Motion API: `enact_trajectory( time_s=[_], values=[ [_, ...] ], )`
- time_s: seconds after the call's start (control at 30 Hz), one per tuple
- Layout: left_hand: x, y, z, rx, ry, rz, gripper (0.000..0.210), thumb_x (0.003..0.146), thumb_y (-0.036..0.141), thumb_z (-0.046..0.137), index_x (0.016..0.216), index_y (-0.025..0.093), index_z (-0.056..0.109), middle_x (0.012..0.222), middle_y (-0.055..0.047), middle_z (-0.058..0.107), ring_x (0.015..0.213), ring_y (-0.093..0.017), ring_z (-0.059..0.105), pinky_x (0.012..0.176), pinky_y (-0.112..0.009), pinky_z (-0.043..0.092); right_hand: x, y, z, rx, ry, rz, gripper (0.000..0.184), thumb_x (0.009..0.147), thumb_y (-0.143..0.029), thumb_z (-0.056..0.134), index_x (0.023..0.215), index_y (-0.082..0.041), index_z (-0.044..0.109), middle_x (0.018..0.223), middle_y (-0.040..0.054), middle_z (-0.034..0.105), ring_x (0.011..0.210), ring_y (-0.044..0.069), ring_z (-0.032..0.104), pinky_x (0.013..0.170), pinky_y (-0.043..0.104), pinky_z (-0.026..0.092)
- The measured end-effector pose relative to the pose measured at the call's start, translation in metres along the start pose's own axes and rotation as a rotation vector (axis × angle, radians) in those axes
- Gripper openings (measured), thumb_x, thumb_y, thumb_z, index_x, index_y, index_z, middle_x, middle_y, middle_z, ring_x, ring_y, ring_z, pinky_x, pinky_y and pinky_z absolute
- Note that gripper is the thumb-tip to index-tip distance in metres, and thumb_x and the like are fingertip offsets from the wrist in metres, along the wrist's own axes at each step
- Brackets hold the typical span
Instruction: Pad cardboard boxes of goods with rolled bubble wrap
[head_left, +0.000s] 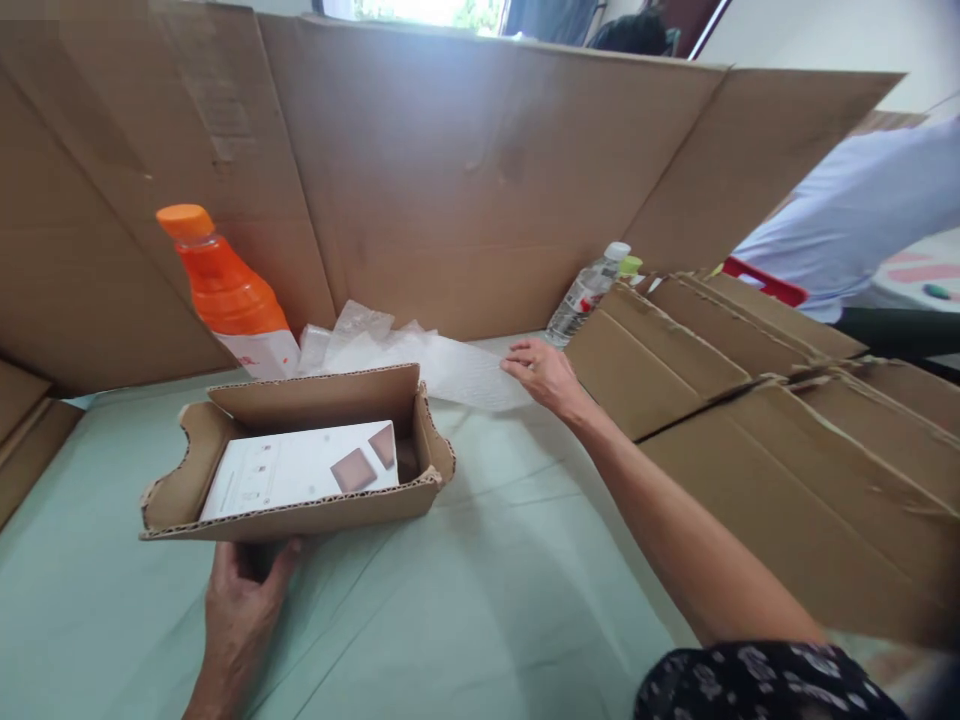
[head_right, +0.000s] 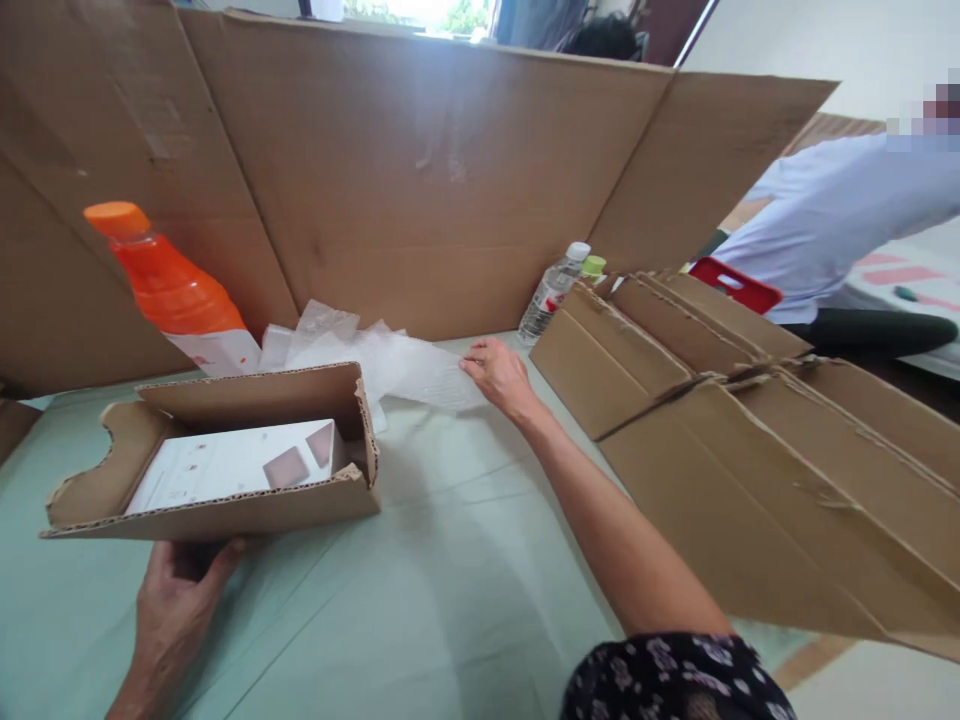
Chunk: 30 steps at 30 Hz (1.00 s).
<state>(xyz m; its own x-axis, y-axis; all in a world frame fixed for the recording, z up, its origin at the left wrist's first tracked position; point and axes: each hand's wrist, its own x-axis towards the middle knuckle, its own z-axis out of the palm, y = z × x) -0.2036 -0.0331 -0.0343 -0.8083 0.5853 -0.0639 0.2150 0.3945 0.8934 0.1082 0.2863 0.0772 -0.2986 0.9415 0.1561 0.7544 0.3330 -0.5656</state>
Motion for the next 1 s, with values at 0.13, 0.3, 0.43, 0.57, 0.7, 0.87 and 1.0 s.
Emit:
enact_trajectory(
  time_s=[0.13, 0.3, 0.43, 0.57, 0.7, 0.87, 1.0],
  values=[
    [0.003, 0.006, 0.000, 0.027, -0.012, 0.015, 0.069, 0.057, 0.062, 0.075, 0.107, 0.019, 0.057, 0.096, -0.010, 0.068, 0.094, -0.034, 0.066, 0.090, -0.055, 0.053, -0.080, 0.013, -0.024, 0.296, 0.039, 0.134, 0.035, 0.083, -0.050, 0.062, 0.080, -0.017, 0.071, 0.074, 0.0038, 0.067, 0.067, 0.016, 0.058, 0.064, 0.029, 0.044],
    [-0.007, 0.013, -0.008, -0.075, -0.011, 0.038, 0.071, 0.062, 0.055, 0.077, 0.118, 0.017, 0.056, 0.108, -0.011, 0.067, 0.105, -0.031, 0.065, 0.099, -0.052, 0.049, -0.210, 0.007, -0.003, 0.978, -0.128, 0.607, 0.046, 0.063, -0.054, 0.082, 0.084, -0.016, 0.065, 0.074, 0.0009, 0.066, 0.064, 0.014, 0.058, 0.059, 0.025, 0.044],
    [-0.045, 0.009, -0.023, -0.123, 0.123, 0.104, 0.090, 0.070, 0.046, 0.077, 0.148, 0.023, 0.039, 0.138, -0.013, 0.058, 0.124, -0.030, 0.058, 0.111, -0.052, 0.042, -0.308, -0.022, 0.024, 1.218, -0.309, 0.834, 0.045, 0.068, -0.051, 0.082, 0.092, -0.017, 0.065, 0.075, 0.0000, 0.066, 0.062, 0.012, 0.058, 0.058, 0.022, 0.043],
    [-0.102, 0.007, -0.029, 0.079, 0.029, 0.306, 0.066, 0.082, 0.047, 0.066, 0.141, 0.022, 0.051, 0.134, -0.013, 0.060, 0.123, -0.032, 0.059, 0.107, -0.054, 0.046, -0.357, -0.040, 0.032, 1.247, -0.458, 0.795, 0.046, 0.078, -0.059, 0.071, 0.102, -0.020, 0.064, 0.076, 0.0002, 0.066, 0.064, 0.014, 0.061, 0.059, 0.025, 0.048],
    [-0.139, 0.012, -0.015, 0.146, -0.286, 0.664, 0.032, 0.089, 0.033, 0.060, 0.119, 0.022, 0.066, 0.126, -0.013, 0.064, 0.116, -0.028, 0.063, 0.100, -0.046, 0.053, -0.346, -0.019, 0.012, 0.635, -0.422, 0.479, 0.043, 0.087, -0.057, 0.060, 0.108, -0.020, 0.069, 0.074, 0.0021, 0.068, 0.065, 0.019, 0.062, 0.059, 0.031, 0.050],
    [-0.153, 0.020, 0.006, 0.124, -0.437, 0.782, 0.027, 0.090, 0.026, 0.058, 0.113, 0.022, 0.070, 0.122, -0.013, 0.068, 0.112, -0.027, 0.066, 0.091, -0.043, 0.060, -0.247, 0.012, -0.005, 0.006, -0.112, 0.048, 0.031, 0.094, -0.030, 0.051, 0.116, -0.021, 0.070, 0.116, 0.0101, 0.073, 0.108, 0.028, 0.065, 0.093, 0.042, 0.051],
    [-0.159, 0.019, 0.008, 0.105, -0.467, 0.750, 0.028, 0.091, 0.026, 0.056, 0.115, 0.023, 0.071, 0.124, -0.014, 0.068, 0.112, -0.028, 0.067, 0.091, -0.045, 0.061, -0.145, 0.009, 0.015, -0.278, -0.014, -0.171, 0.039, 0.083, -0.008, 0.056, 0.119, -0.018, 0.069, 0.142, 0.0155, 0.058, 0.129, 0.033, 0.051, 0.102, 0.047, 0.043]
  ],
)
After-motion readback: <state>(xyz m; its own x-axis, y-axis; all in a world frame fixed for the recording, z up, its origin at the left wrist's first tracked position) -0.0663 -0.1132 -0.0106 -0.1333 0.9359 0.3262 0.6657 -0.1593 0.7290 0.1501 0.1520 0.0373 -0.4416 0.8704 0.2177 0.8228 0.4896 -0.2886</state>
